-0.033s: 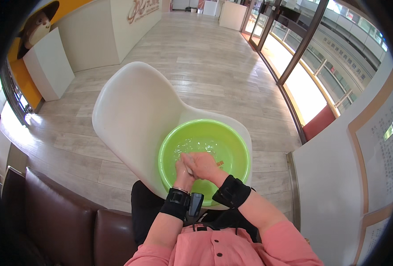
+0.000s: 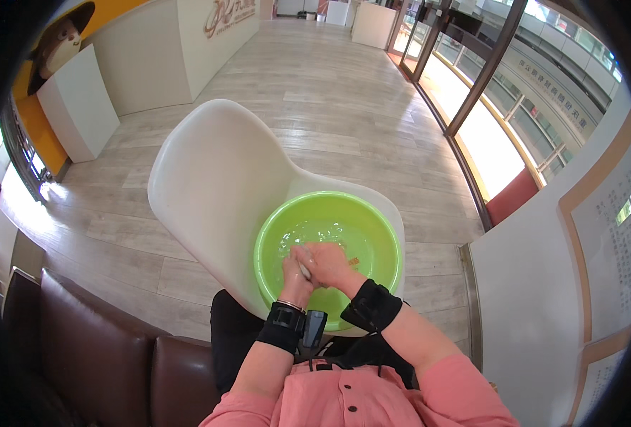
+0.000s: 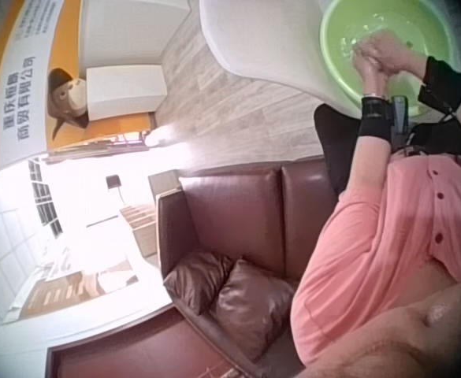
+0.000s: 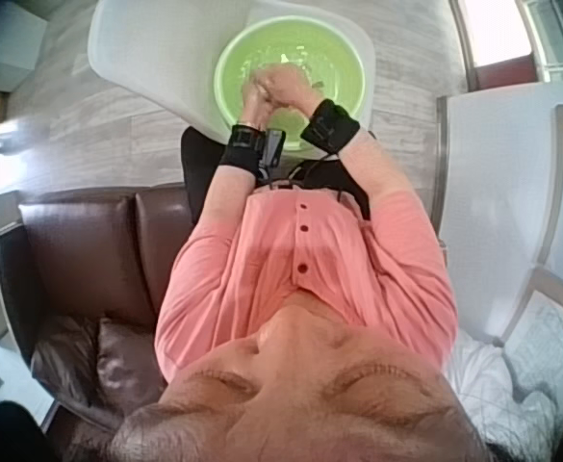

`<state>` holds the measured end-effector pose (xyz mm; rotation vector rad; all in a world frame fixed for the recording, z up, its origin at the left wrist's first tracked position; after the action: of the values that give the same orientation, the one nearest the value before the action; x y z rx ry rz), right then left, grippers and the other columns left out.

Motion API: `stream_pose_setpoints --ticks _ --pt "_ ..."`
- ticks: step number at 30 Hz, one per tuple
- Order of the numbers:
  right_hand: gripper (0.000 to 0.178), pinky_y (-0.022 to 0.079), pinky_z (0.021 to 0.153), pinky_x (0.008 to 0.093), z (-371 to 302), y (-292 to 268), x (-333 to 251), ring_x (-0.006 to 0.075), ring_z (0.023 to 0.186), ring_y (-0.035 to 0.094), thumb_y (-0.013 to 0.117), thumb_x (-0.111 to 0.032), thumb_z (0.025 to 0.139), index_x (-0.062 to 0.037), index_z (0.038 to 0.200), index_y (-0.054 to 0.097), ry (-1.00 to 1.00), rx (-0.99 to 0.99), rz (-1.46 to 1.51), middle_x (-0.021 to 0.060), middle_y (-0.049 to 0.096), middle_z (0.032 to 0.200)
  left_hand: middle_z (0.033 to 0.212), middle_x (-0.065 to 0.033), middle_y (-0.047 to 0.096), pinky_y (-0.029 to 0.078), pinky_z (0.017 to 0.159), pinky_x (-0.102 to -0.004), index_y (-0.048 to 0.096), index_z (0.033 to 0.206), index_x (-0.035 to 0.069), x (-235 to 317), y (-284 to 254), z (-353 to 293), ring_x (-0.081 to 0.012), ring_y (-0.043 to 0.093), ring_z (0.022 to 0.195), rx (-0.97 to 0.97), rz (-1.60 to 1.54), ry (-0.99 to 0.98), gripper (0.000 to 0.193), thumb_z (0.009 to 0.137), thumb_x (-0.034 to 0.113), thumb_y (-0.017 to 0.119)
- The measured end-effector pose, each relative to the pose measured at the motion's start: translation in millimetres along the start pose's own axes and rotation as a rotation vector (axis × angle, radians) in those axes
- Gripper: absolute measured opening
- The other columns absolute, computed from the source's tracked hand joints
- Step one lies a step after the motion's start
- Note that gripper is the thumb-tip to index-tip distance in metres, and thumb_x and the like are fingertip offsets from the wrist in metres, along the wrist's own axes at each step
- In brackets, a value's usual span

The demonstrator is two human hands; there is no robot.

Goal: The person washes a towel by hand in a green basin of water, repeatedly dunking, scrubbing, and wringing the fabric.

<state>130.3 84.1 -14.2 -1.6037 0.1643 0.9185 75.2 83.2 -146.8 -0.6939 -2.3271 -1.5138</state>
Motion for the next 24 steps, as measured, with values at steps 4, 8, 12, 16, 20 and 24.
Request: stream_pose_setpoints --ticks 4,8,12,16,20,24 --pt "0.042 0.044 0.066 0.0427 10 -3 28 0.0367 0.075 0.057 0.039 -0.041 0.089 -0.0068 0.086 0.063 0.094 0.018 -0.103 0.0192 0.060 0.081 0.094 -0.0104 0.058 0.051 0.065 -0.0366 0.052 0.103 0.004 9 10 -11 -0.0218 0.060 0.082 0.089 0.254 0.033 0.042 0.094 0.040 0.030" --pt "0.046 0.045 0.068 0.0453 11 -21 50 0.0363 0.077 0.058 0.035 -0.042 0.089 -0.0062 0.081 0.063 0.073 0.089 -0.148 0.0182 0.061 0.081 0.093 -0.0106 0.058 0.052 0.062 -0.0408 0.050 0.104 0.003 23 17 -17 -0.0223 0.060 0.083 0.063 0.349 0.152 0.037 0.093 0.036 0.036" --pt "0.044 0.045 0.069 0.0443 -1 -40 80 0.0366 0.079 0.058 0.041 -0.045 0.087 -0.0065 0.087 0.063 0.180 0.110 -0.140 0.0180 0.062 0.084 0.093 -0.0113 0.059 0.051 0.055 -0.0349 0.051 0.102 0.001 40 43 -46 -0.0209 0.061 0.078 0.031 0.412 -0.020 0.034 0.089 0.032 0.046" --pt "0.039 0.046 0.067 0.0414 -15 -62 80 0.0345 0.077 0.059 0.052 -0.042 0.082 -0.0057 0.090 0.063 0.131 0.189 -0.021 0.0167 0.062 0.080 0.092 -0.0095 0.060 0.051 0.054 -0.0327 0.050 0.106 0.001 45 16 -43 -0.0202 0.061 0.077 0.038 0.616 -0.056 0.038 0.085 0.033 0.053" --pt "0.034 0.046 0.066 0.0390 -27 -83 61 0.0317 0.074 0.059 0.058 -0.038 0.080 -0.0061 0.090 0.063 0.101 0.236 0.032 0.0154 0.062 0.080 0.089 -0.0076 0.060 0.050 0.052 -0.0322 0.048 0.113 0.001 42 7 -41 -0.0185 0.061 0.076 0.011 0.754 -0.089 0.044 0.083 0.031 0.057" --pt "0.032 0.047 0.065 0.0366 -31 -94 37 0.0291 0.073 0.060 0.060 -0.036 0.078 -0.0066 0.091 0.063 0.055 0.269 0.053 0.0139 0.063 0.079 0.098 -0.0089 0.058 0.050 0.053 -0.0317 0.043 0.122 0.003 46 20 -56 -0.0181 0.058 0.079 0.039 0.919 -0.002 0.053 0.080 0.030 0.061"
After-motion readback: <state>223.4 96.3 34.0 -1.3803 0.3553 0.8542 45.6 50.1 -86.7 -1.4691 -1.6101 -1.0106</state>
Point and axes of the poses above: each hand's wrist, its own z-axis towards the middle knuckle, its own y-axis out of the palm, x = y × z, the point moved 6 cm from there along z, towards the middle knuckle
